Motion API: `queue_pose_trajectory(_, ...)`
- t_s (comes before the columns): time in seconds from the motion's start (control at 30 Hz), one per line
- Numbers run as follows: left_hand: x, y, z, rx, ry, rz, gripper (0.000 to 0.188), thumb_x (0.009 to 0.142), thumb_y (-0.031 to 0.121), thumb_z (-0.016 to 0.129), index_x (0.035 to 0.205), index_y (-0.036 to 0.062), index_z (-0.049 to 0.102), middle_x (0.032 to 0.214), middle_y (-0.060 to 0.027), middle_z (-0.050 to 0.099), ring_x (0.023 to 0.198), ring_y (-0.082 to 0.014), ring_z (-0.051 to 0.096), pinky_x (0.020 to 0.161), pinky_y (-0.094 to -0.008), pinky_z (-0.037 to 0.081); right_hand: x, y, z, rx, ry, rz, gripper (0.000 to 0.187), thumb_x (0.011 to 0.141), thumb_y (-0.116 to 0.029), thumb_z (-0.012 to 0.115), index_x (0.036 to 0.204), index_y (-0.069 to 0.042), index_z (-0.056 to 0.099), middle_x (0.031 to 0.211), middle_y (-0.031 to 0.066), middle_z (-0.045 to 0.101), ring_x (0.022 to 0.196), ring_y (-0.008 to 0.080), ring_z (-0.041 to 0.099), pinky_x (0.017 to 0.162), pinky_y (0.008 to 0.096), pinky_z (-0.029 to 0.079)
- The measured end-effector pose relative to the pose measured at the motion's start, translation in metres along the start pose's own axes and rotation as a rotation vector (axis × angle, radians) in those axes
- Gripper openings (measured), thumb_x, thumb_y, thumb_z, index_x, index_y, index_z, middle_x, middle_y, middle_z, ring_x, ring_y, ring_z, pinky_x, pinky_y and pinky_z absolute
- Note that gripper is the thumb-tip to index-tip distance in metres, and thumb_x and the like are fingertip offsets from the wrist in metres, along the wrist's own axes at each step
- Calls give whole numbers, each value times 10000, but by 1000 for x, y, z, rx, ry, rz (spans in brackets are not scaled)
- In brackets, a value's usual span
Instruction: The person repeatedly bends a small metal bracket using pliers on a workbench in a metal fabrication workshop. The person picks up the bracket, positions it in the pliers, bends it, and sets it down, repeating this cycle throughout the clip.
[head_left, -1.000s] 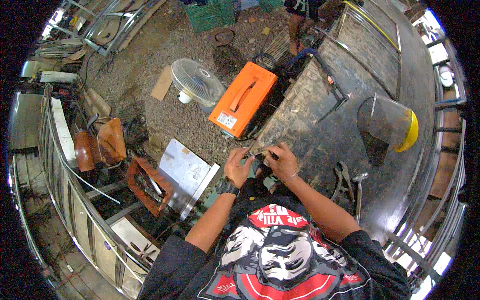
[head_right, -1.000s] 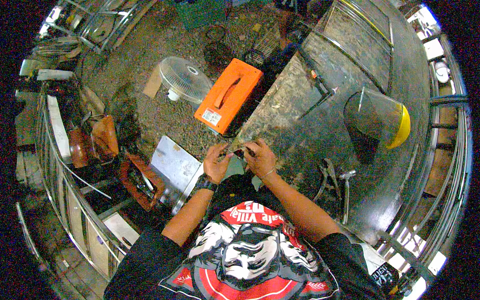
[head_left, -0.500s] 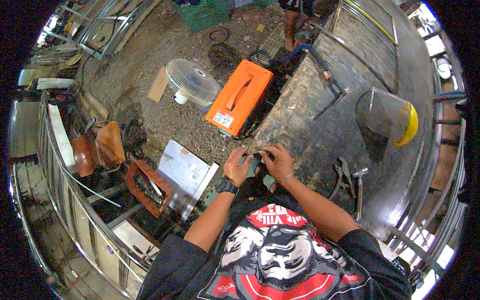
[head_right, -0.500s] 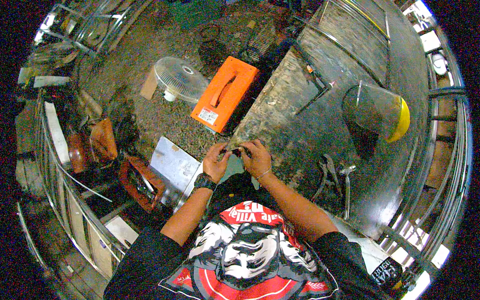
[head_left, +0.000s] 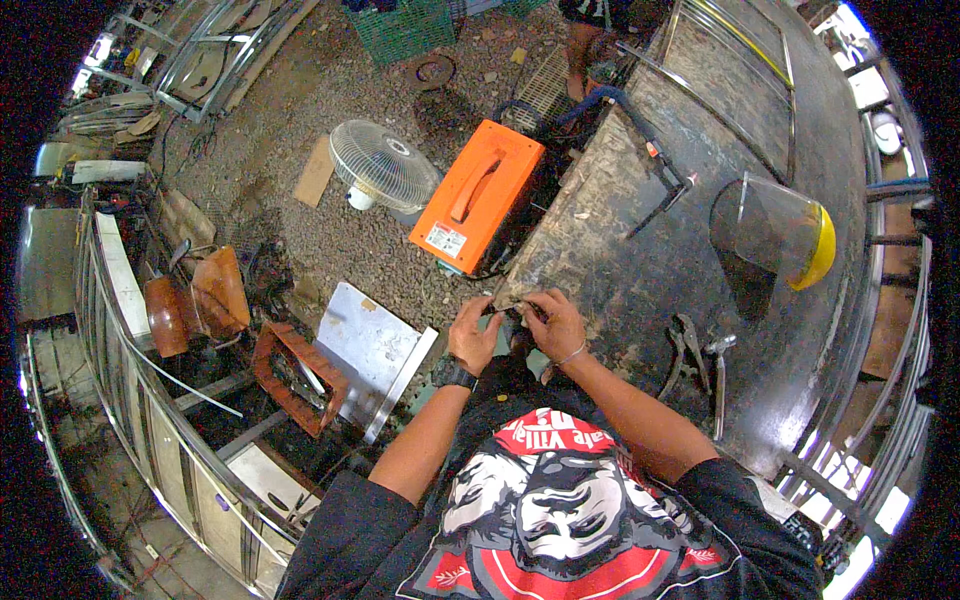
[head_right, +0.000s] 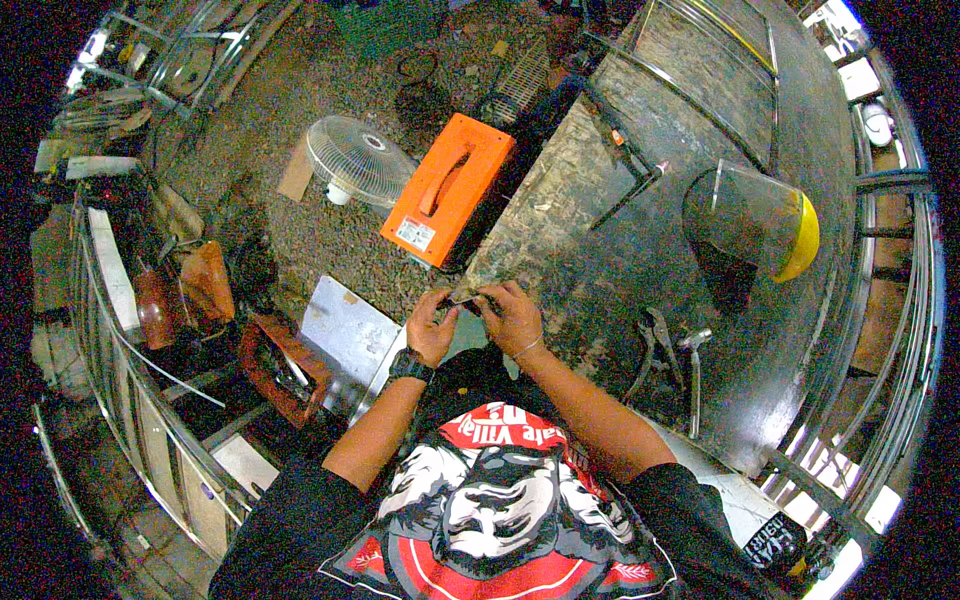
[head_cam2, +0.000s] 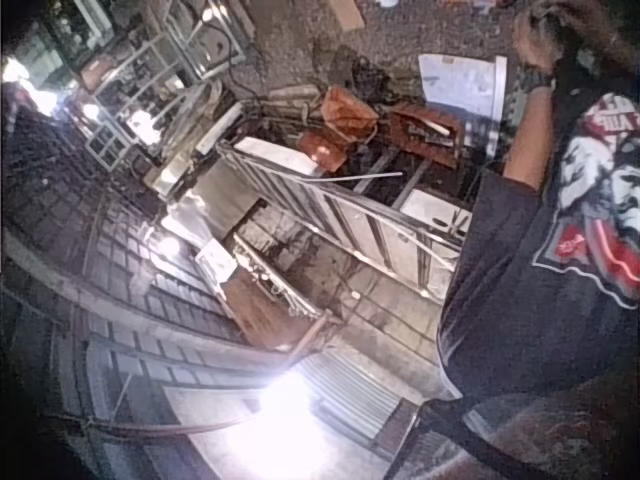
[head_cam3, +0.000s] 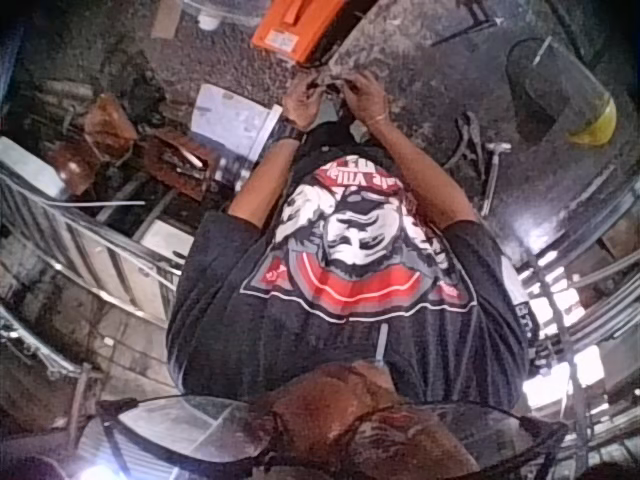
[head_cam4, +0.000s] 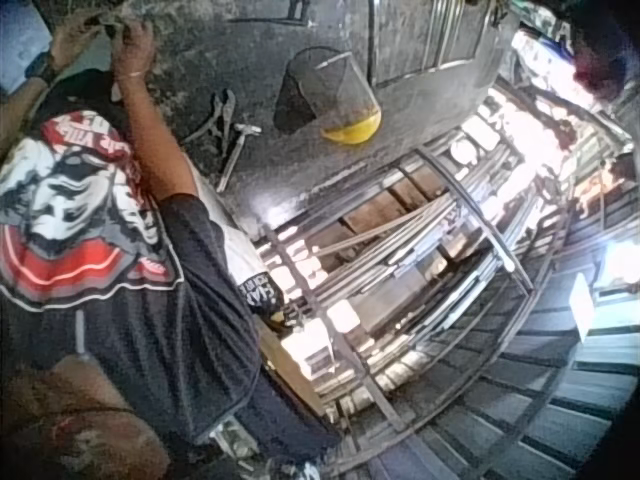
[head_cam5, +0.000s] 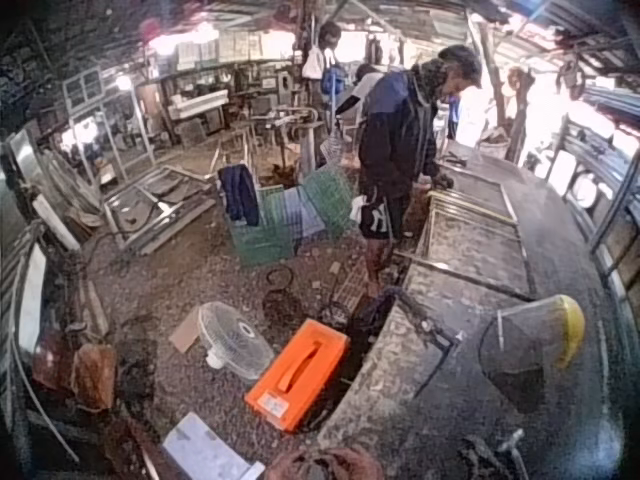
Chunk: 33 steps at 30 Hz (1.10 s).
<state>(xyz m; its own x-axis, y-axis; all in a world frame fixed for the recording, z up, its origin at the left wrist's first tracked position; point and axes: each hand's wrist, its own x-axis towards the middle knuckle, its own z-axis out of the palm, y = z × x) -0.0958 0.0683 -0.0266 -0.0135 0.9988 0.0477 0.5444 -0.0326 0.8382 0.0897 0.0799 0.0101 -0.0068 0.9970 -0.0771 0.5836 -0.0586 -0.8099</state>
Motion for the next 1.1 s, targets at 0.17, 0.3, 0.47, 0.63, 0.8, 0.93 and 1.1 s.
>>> queue_pose_trajectory(0.17,1,-1,2,19,6,20,350,829,135,823,1147,54,699,1106,-161,719,1012,-350,694,914,-405,553,0,2,2,1,9,-10,185,902,-230,743,1047,-117,725,965,140,665,867,374,671,738,453,552)
queue_pose_trajectory(0.3,1,-7,5,65,33,83,353,832,143,821,1151,55,699,1108,-162,722,1016,-355,696,912,-414,556,1,1,2,-5,14,-17,180,906,-234,738,1044,-118,725,967,142,664,870,375,669,747,456,550)
queue_pose_trajectory(0.47,1,-3,3,49,2,10,353,835,130,810,1157,44,695,1128,-171,715,1034,-363,694,912,-410,559,2,1,0,-16,-18,11,223,912,-239,734,1079,-92,723,993,153,672,900,379,672,764,452,553)
queue_pose_trajectory(0.63,-2,-9,4,52,-14,8,357,870,145,781,1208,65,696,1202,-172,700,1096,-379,681,905,-415,560,-2,16,-9,222,-41,93,309,899,-192,739,1182,-73,712,1028,166,687,938,366,689,819,433,558)
queue_pose_trajectory(0.8,-2,-13,4,60,-12,32,353,876,138,769,1212,62,692,1194,-172,705,1098,-374,683,915,-415,559,-16,23,-22,171,-91,29,484,865,-138,751,1331,-96,628,1128,171,655,1023,374,664,879,436,547)
queue_pose_trajectory(0.93,0,-8,2,59,-31,20,341,879,143,762,1201,55,692,1190,-172,703,1088,-365,683,915,-419,554,-12,14,-22,8,-149,-24,554,856,-87,760,1384,-150,602,1194,137,599,990,318,652,840,378,545)
queue_pose_trajectory(1.1,4,-6,-1,131,-68,39,327,885,143,750,1193,48,691,1182,-173,699,1075,-367,681,907,-421,552,-5,18,-16,39,-172,-49,490,863,-70,747,1331,-154,632,1179,144,580,1009,358,635,845,402,539)
